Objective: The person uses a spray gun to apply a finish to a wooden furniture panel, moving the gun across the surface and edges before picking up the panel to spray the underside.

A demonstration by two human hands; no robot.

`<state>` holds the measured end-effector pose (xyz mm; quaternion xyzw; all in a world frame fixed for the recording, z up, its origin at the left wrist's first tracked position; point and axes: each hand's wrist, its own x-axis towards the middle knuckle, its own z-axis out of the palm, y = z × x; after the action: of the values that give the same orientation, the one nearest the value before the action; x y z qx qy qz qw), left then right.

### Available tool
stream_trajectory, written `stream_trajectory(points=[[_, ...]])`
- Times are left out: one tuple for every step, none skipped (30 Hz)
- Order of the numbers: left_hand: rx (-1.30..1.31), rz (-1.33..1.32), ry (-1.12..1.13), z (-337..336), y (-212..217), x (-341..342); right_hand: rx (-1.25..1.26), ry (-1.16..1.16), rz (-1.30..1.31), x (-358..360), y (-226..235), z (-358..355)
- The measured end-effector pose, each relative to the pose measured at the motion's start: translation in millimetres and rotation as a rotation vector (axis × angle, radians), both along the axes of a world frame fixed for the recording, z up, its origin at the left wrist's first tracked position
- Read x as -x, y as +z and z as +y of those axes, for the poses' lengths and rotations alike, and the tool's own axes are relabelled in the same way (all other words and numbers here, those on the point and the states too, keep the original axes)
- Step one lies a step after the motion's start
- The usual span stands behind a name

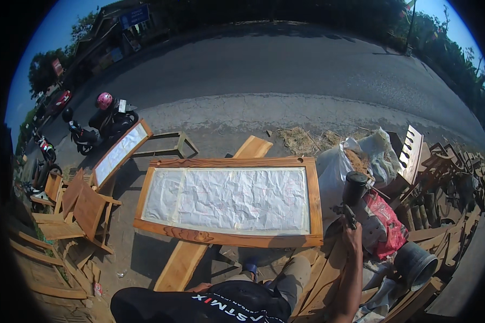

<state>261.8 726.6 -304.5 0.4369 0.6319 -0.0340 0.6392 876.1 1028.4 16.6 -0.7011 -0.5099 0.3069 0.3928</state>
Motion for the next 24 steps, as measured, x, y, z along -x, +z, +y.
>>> stream_trajectory(points=[[-0.022,0.003,-0.018,4.0,-0.8,-7.1,0.034,0.006,0.007,-2.9,2.0,-4.0],[-0.051,0.006,-0.033,8.1,-2.0,-15.0,0.068,0.015,0.013,-7.7,4.6,-8.9],[-0.093,0.022,-0.061,11.5,-3.4,-24.1,0.103,0.032,0.015,-10.0,7.2,-10.5],[-0.135,0.062,-0.083,17.4,-5.3,-32.5,0.075,0.046,0.017,-15.5,-0.3,-9.7],[-0.094,0.253,-0.173,33.0,3.1,-57.5,0.053,0.062,0.006,-27.8,-7.2,-9.7],[-0.123,0.099,-0.131,43.1,10.2,-66.4,0.020,0.088,-0.009,-42.4,-14.2,-8.7],[-0.003,0.094,0.147,44.8,8.7,-76.4,-0.015,0.120,-0.001,-54.3,-25.2,-6.3],[0.127,0.132,0.211,57.2,16.6,-90.1,-0.061,0.153,-0.015,-68.9,-35.5,-5.7],[0.105,0.089,0.273,62.1,24.8,-105.1,-0.054,0.184,0.009,-83.9,-41.4,3.4],[0.090,0.073,0.363,69.2,31.6,-123.2,-0.048,0.208,0.029,-100.2,-46.1,11.8],[0.087,0.071,0.448,69.4,36.2,-138.3,0.022,0.228,0.090,-106.8,-42.1,22.9],[0.087,0.067,0.520,71.1,41.2,-158.4,0.095,0.233,0.145,-119.3,-38.6,30.1],[0.081,0.069,0.604,73.4,46.1,-176.6,0.124,0.263,0.159,-132.6,-40.5,37.1],[0.033,0.137,0.565,71.9,53.0,-187.0,0.158,0.282,0.181,-146.7,-41.9,42.2],[-0.023,0.145,0.617,76.4,58.7,-212.2,0.184,0.289,0.190,-169.1,-43.1,54.5],[0.033,0.189,0.745,85.1,60.6,-245.9,0.125,0.370,0.159,-190.0,-45.8,76.3],[0.008,0.152,0.805,59.7,73.2,-268.1,0.087,0.423,0.202,-197.3,-43.8,69.3],[0.005,0.117,0.882,28.6,76.3,-289.3,0.173,0.470,0.159,-189.8,-20.9,76.5],[-0.110,0.187,0.755,27.0,74.5,-306.7,0.247,0.518,0.128,-200.9,-29.5,93.5],[-0.234,0.293,0.690,27.9,67.6,-320.0,0.198,0.588,0.211,-206.0,-36.6,112.1],[-0.292,0.331,0.569,-1.3,64.9,-337.6,0.221,0.625,0.281,-213.3,-36.8,104.0],[-0.206,0.252,0.720,-4.2,64.4,-367.3,0.304,0.657,0.248,-232.0,-43.7,106.9],[-0.115,0.177,0.874,-9.7,64.7,-394.9,0.334,0.683,0.223,-252.8,-49.0,99.3],[-0.117,-0.048,0.969,-15.7,70.0,-406.3,0.337,0.732,0.216,-263.5,-47.9,102.9]])
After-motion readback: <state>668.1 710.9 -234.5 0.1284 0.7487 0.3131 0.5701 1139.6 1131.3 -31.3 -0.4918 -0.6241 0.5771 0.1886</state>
